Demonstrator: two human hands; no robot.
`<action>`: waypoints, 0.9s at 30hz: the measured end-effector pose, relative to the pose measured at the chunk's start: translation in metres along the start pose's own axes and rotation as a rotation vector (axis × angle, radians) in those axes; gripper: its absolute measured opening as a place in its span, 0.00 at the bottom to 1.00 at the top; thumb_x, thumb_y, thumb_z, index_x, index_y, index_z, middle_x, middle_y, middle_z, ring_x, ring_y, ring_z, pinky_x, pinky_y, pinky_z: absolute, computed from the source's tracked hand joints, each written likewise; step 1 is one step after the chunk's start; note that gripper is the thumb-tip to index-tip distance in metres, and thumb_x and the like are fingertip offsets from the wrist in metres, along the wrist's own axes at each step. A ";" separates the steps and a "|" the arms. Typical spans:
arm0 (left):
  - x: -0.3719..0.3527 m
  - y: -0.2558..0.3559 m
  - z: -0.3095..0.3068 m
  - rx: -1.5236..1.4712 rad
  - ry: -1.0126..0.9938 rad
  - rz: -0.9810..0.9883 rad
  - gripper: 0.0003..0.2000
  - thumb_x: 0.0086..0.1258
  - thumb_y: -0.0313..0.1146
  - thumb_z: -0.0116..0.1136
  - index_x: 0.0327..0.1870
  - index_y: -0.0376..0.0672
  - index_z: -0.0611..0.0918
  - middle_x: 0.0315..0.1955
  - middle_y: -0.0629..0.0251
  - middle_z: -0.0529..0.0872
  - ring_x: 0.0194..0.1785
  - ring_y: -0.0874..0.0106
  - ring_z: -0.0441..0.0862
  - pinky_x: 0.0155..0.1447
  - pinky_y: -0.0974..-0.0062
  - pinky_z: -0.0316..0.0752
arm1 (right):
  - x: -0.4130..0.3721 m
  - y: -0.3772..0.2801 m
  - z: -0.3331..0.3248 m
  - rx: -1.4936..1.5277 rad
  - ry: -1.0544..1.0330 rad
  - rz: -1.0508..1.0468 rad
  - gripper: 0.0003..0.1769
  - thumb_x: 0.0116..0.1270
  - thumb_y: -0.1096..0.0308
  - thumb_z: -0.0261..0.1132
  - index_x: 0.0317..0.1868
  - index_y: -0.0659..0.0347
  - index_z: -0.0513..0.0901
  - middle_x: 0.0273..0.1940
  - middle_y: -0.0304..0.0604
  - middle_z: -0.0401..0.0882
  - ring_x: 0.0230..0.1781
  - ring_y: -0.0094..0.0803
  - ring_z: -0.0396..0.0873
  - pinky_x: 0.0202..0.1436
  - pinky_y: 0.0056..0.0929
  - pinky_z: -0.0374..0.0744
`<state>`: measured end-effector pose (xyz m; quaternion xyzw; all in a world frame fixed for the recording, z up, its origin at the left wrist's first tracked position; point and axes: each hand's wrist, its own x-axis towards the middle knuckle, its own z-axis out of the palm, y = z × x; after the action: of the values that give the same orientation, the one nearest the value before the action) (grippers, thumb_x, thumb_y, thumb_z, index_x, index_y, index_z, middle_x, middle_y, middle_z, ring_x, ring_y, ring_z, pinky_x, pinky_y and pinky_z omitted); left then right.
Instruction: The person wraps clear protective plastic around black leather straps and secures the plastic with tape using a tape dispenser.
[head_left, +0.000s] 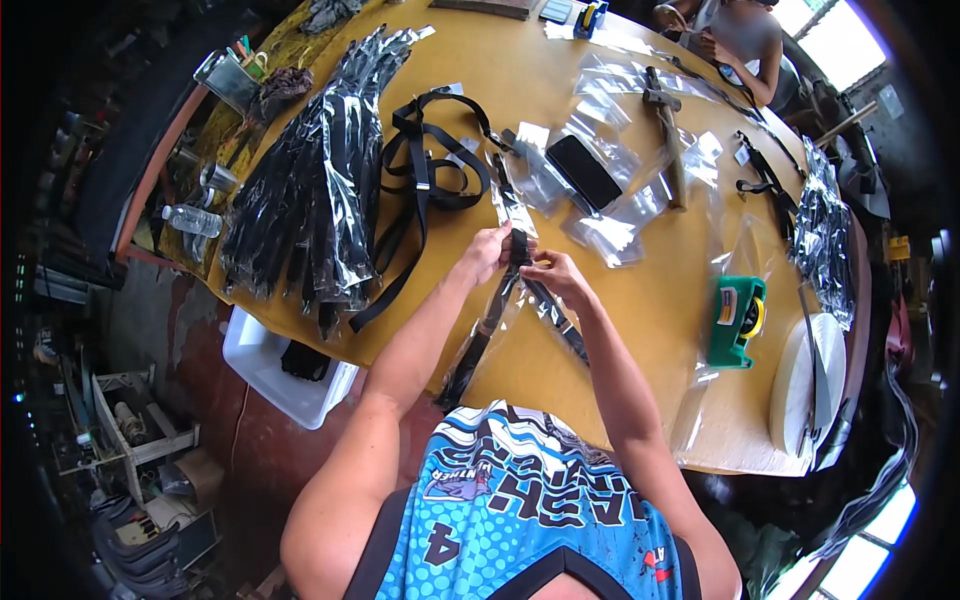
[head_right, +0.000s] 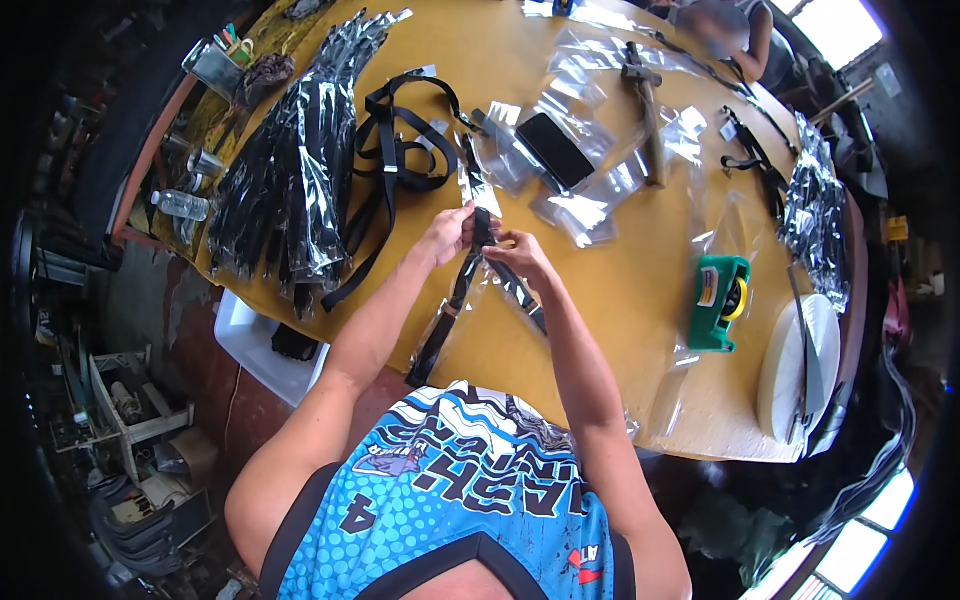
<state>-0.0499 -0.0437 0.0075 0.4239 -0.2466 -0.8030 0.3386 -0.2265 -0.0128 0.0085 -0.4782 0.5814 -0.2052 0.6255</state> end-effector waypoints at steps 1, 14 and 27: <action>-0.001 0.000 0.001 0.014 -0.001 0.023 0.23 0.77 0.42 0.31 0.49 0.31 0.76 0.40 0.55 0.84 0.41 0.67 0.84 0.47 0.70 0.79 | 0.001 0.001 0.000 0.007 -0.006 -0.015 0.27 0.54 0.61 0.72 0.51 0.67 0.76 0.36 0.42 0.81 0.35 0.24 0.77 0.39 0.21 0.73; 0.002 -0.008 -0.002 0.182 0.063 0.147 0.15 0.76 0.38 0.40 0.48 0.36 0.76 0.42 0.58 0.84 0.41 0.68 0.84 0.46 0.71 0.80 | 0.010 0.013 -0.001 0.160 -0.016 -0.018 0.25 0.53 0.59 0.73 0.46 0.68 0.77 0.32 0.43 0.82 0.29 0.24 0.80 0.32 0.21 0.76; -0.021 -0.008 -0.005 0.357 0.047 0.152 0.22 0.59 0.23 0.63 0.55 0.33 0.72 0.40 0.59 0.83 0.43 0.73 0.81 0.47 0.79 0.77 | 0.008 0.009 -0.001 0.111 -0.005 -0.048 0.21 0.57 0.67 0.71 0.48 0.65 0.75 0.37 0.39 0.80 0.31 0.22 0.78 0.32 0.19 0.75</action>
<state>-0.0402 -0.0231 0.0100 0.4758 -0.4084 -0.7087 0.3234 -0.2280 -0.0155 -0.0036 -0.4570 0.5561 -0.2506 0.6473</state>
